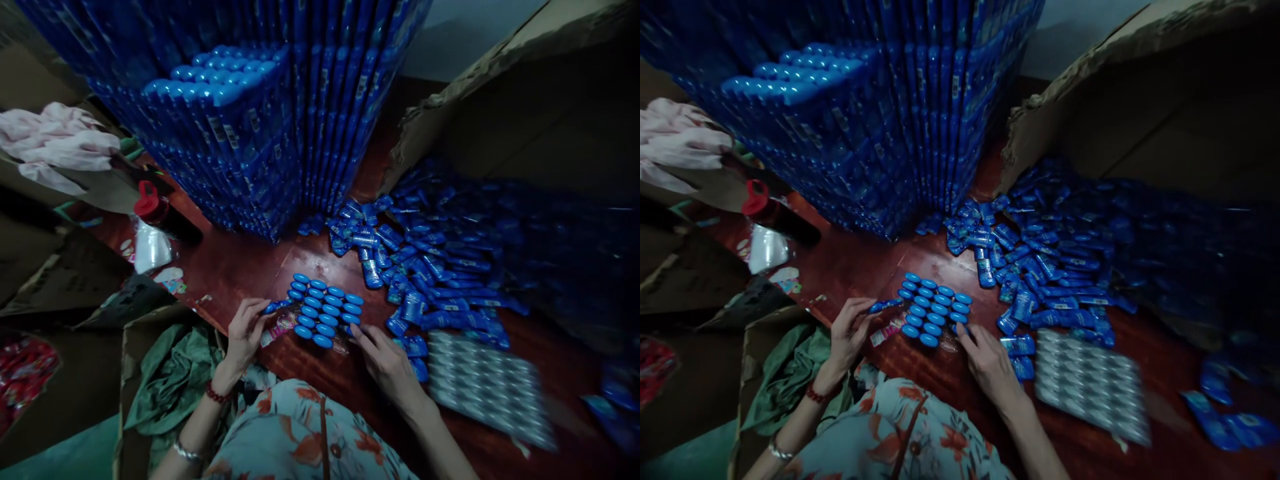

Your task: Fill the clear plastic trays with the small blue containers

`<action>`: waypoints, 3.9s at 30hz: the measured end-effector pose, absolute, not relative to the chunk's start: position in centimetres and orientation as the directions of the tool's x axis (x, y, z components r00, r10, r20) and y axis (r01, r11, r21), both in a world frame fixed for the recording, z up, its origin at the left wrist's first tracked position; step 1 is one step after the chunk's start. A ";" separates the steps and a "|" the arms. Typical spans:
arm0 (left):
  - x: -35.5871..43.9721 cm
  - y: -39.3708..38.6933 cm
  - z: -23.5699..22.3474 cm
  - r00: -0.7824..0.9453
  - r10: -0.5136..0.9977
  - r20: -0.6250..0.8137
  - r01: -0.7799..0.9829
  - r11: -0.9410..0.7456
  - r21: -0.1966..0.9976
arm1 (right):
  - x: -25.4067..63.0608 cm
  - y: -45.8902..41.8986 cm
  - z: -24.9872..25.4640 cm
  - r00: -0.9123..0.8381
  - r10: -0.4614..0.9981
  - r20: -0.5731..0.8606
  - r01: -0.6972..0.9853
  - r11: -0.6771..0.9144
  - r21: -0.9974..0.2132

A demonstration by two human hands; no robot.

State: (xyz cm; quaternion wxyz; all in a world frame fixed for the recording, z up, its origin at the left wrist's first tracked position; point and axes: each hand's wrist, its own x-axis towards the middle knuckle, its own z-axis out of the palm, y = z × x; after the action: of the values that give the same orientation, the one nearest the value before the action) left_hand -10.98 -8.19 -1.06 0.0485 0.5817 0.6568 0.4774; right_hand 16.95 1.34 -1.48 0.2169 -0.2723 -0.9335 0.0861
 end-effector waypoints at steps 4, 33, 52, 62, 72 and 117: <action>-11.4 -7.9 -1.0 -0.142 0.877 0.460 0.762 -0.199 0.616 | 16.3 2.0 -0.1 -0.826 0.484 0.288 0.452 0.875 -0.174; -13.7 5.7 -0.5 -0.048 0.904 0.424 0.801 -0.219 0.558 | 13.2 11.6 -1.6 -0.394 0.882 0.258 0.918 0.391 0.068; -14.5 2.4 -1.6 -0.119 0.943 0.309 0.818 -0.083 0.569 | 20.4 -0.2 -0.5 -0.307 0.932 0.193 0.684 0.357 -0.636; -11.1 -10.8 -0.4 -0.566 0.727 0.388 0.653 0.109 0.749 | 17.3 -0.8 -2.2 -0.643 0.677 0.358 0.498 0.725 -0.477; -10.4 -9.6 -3.0 -0.091 0.873 0.479 0.807 -0.217 0.549 | 15.8 1.1 1.8 -0.863 0.485 0.140 0.442 0.860 -0.253; -12.0 -5.2 1.8 0.524 0.827 0.205 0.794 -0.561 0.233 | 16.1 0.5 -2.2 -0.697 0.604 0.386 0.541 0.797 -0.269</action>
State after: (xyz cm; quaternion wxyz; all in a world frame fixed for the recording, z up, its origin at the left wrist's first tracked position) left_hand -11.97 -5.17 1.85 0.0553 0.8712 0.4650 0.1474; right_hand 16.12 0.46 -2.17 0.2330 -0.3116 -0.9188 0.0672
